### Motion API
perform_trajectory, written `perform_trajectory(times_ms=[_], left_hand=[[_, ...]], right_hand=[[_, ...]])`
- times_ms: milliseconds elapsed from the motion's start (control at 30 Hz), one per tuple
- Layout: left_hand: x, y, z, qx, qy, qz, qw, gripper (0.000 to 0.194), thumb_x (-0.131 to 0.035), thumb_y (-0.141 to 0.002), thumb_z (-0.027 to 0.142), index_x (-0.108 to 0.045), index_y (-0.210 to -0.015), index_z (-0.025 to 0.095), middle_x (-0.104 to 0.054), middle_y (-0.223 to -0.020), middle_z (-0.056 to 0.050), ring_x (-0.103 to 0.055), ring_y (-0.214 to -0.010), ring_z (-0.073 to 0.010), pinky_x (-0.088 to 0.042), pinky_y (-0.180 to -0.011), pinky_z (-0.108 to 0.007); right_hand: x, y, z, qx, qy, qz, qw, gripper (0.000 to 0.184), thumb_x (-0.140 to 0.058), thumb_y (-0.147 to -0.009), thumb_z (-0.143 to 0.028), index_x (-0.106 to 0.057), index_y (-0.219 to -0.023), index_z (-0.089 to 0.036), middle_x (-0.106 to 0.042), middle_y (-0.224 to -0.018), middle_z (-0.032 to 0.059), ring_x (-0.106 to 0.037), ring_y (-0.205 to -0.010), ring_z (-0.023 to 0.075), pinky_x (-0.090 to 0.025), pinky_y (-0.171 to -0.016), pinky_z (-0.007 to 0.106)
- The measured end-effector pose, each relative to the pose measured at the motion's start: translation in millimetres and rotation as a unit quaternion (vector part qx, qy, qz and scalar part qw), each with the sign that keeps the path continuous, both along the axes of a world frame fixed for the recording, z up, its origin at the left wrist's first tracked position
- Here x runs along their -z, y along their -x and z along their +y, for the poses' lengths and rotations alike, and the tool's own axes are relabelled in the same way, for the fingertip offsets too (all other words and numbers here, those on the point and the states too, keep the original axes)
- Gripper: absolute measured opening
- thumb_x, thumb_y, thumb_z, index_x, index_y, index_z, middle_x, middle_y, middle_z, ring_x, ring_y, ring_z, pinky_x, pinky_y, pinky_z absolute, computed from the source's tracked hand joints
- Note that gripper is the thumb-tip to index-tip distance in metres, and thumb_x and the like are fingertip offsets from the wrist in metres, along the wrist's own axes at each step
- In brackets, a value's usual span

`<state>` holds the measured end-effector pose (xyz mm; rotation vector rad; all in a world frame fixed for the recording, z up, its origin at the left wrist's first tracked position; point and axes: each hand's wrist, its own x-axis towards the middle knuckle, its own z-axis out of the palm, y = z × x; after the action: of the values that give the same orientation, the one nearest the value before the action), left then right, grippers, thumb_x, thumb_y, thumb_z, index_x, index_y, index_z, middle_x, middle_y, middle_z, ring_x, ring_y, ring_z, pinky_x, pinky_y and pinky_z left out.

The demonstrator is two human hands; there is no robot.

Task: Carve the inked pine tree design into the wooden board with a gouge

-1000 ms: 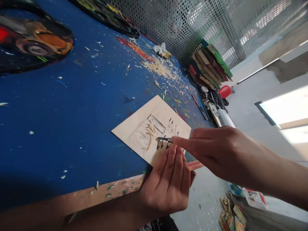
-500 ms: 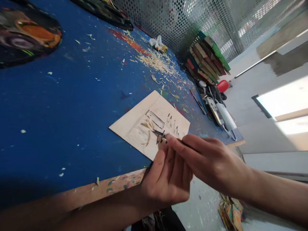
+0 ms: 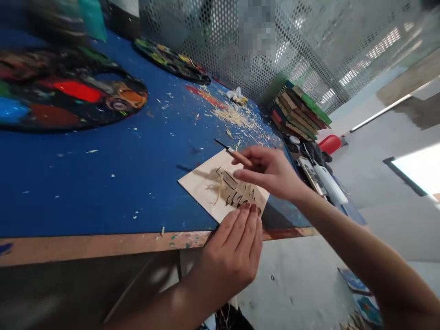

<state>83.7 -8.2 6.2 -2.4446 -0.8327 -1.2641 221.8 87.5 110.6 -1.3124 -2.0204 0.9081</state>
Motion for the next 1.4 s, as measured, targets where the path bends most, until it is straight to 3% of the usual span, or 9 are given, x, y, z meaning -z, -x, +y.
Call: perform_trajectory(times_ms=[133,333,500,633,767,900,1067,1233,1400], left_hand=[[-20.6,40,6,0.120,0.101,0.007,0.988,0.030,-0.042,-0.090,0.013,-0.063,-0.112,0.014,-0.063,-0.125,-0.003,-0.054,-0.122,-0.0151,-0.045,-0.108,-0.030],[-48.3,99,31,0.001,0.084,0.137,0.987,0.040,-0.045,-0.095,0.041,-0.053,-0.127,0.019,-0.053,-0.137,-0.006,-0.046,-0.130,-0.0199,-0.049,-0.102,-0.035],[-34.4,62,17,0.039,0.038,0.168,0.984,0.044,-0.048,-0.092,0.046,-0.054,-0.127,0.021,-0.054,-0.136,-0.006,-0.046,-0.129,-0.0271,-0.050,-0.101,-0.043],[-22.6,39,15,0.027,-0.027,0.157,0.987,0.030,-0.043,-0.094,0.021,-0.060,-0.119,0.020,-0.065,-0.122,-0.003,-0.055,-0.120,-0.0234,-0.053,-0.096,-0.039],[-44.8,56,26,0.023,-0.026,0.161,0.986,0.043,-0.029,-0.095,0.011,-0.051,-0.130,0.021,-0.058,-0.132,-0.001,-0.049,-0.128,-0.0157,-0.043,-0.109,-0.033],[-93.1,64,67,0.077,0.103,0.104,0.986,0.046,-0.040,-0.092,0.016,-0.045,-0.135,0.031,-0.061,-0.128,0.006,-0.061,-0.112,-0.0110,-0.044,-0.104,-0.022],[-139.1,32,158,0.022,0.199,-0.050,0.979,0.026,-0.051,-0.088,0.020,-0.064,-0.110,0.022,-0.068,-0.110,-0.001,-0.062,-0.106,-0.0186,-0.047,-0.099,-0.033],[-144.7,-10,228,-0.004,0.296,-0.190,0.936,0.035,-0.057,-0.090,0.040,-0.055,-0.115,0.015,-0.059,-0.114,-0.008,-0.060,-0.100,-0.0196,-0.053,-0.086,-0.042],[-139.0,-33,245,0.046,0.393,-0.235,0.888,0.038,-0.057,-0.090,0.041,-0.053,-0.119,0.016,-0.057,-0.117,-0.008,-0.059,-0.100,-0.0197,-0.054,-0.085,-0.041]], right_hand=[[39.5,5,38,0.039,0.054,0.212,0.975,0.024,-0.072,-0.073,-0.037,-0.062,-0.080,-0.017,-0.045,-0.055,-0.0073,-0.032,-0.043,0.0037,-0.021,-0.038,0.019],[51.0,-7,35,0.039,0.063,0.331,0.941,0.033,-0.070,-0.075,-0.044,-0.047,-0.073,-0.021,-0.044,-0.054,-0.0085,-0.032,-0.041,0.0040,-0.020,-0.035,0.016],[44.1,-12,36,0.080,0.052,0.394,0.914,0.039,-0.070,-0.073,-0.049,-0.044,-0.068,-0.021,-0.043,-0.049,-0.0092,-0.026,-0.036,0.0032,-0.018,-0.032,0.016],[26.5,-33,46,0.146,-0.002,0.449,0.881,0.039,-0.064,-0.079,-0.049,-0.039,-0.065,-0.022,-0.041,-0.046,-0.0097,-0.026,-0.034,0.0037,-0.020,-0.032,0.017],[7.5,-71,59,0.217,-0.042,0.493,0.842,0.032,-0.053,-0.089,-0.040,-0.038,-0.067,-0.022,-0.039,-0.045,-0.0104,-0.026,-0.034,0.0042,-0.019,-0.033,0.016],[3.2,-106,75,0.300,-0.037,0.518,0.800,0.033,-0.044,-0.095,-0.037,-0.037,-0.068,-0.021,-0.035,-0.046,-0.0111,-0.021,-0.033,0.0035,-0.017,-0.032,0.016],[14.6,-126,85,0.370,0.005,0.518,0.771,0.027,-0.049,-0.096,-0.039,-0.055,-0.086,-0.014,-0.050,-0.065,-0.0058,-0.040,-0.044,0.0035,-0.034,-0.039,0.016],[22.4,-131,91,0.374,0.016,0.484,0.791,0.029,-0.054,-0.093,-0.038,-0.058,-0.110,-0.015,-0.062,-0.099,0.0048,-0.061,-0.077,0.0130,-0.054,-0.066,0.029],[25.6,-132,97,0.347,-0.028,0.439,0.828,0.024,-0.055,-0.093,-0.035,-0.059,-0.104,-0.014,-0.062,-0.091,0.0023,-0.059,-0.070,0.0105,-0.052,-0.060,0.026]])
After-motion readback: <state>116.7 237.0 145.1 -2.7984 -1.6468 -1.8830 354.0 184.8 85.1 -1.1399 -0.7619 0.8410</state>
